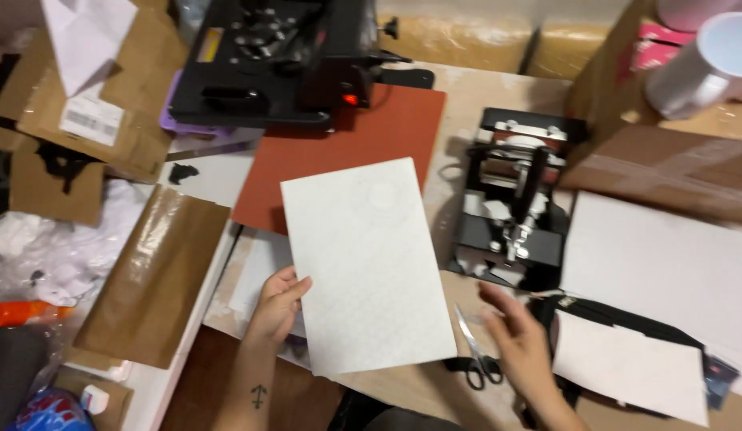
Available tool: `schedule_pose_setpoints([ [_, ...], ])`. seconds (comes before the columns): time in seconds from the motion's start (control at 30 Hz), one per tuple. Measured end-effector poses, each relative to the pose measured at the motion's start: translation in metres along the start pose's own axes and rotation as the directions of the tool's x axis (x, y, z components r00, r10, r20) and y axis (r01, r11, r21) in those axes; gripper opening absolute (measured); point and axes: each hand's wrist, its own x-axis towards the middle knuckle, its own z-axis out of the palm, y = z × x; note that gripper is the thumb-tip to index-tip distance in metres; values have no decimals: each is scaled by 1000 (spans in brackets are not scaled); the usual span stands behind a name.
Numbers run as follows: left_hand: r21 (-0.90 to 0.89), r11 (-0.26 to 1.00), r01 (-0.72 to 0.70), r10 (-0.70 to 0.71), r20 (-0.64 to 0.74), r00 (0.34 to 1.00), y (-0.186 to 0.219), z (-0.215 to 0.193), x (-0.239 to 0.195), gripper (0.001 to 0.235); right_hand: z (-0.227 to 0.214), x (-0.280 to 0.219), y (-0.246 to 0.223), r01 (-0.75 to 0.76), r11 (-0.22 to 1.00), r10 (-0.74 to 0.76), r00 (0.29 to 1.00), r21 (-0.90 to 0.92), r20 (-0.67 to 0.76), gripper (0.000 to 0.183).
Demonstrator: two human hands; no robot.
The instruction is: Preparing a small bag with a design and tape, then using a heat press machine to apply the design.
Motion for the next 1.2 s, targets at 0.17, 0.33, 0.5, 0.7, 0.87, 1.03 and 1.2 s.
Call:
schedule_pose_setpoints([
  [0.17, 122, 984, 131, -151, 171, 974, 20, -58, 50, 32, 115, 28, 0, -427, 903, 410, 889, 47, 201, 64],
  [0.33, 211, 962, 172, -222, 241, 945, 66, -90, 106, 37, 188, 54, 24, -452, 882, 443, 892, 136, 90, 37],
  [0.5, 131, 988, 81, -113, 260, 959, 94, -130, 153, 48, 256, 90, 42, -307, 932, 324, 944, 191, -67, 39],
  [0.7, 352, 936, 12, -134, 326, 936, 111, -144, 206, 55, 285, 143, 22, -280, 960, 276, 934, 16, -226, 44],
  [0.87, 352, 921, -165, 39, 339, 940, 96, -127, 255, 47, 295, 189, 42, -223, 970, 185, 937, -98, -298, 35],
  [1.03, 400, 895, -196, 52, 345, 937, 45, -130, 347, 54, 301, 213, 33, -236, 961, 174, 921, -144, -347, 28],
  [1.2, 484, 850, -209, 62, 302, 951, 53, -117, 352, 57, 309, 216, 11, -235, 952, 151, 917, -194, -369, 26],
])
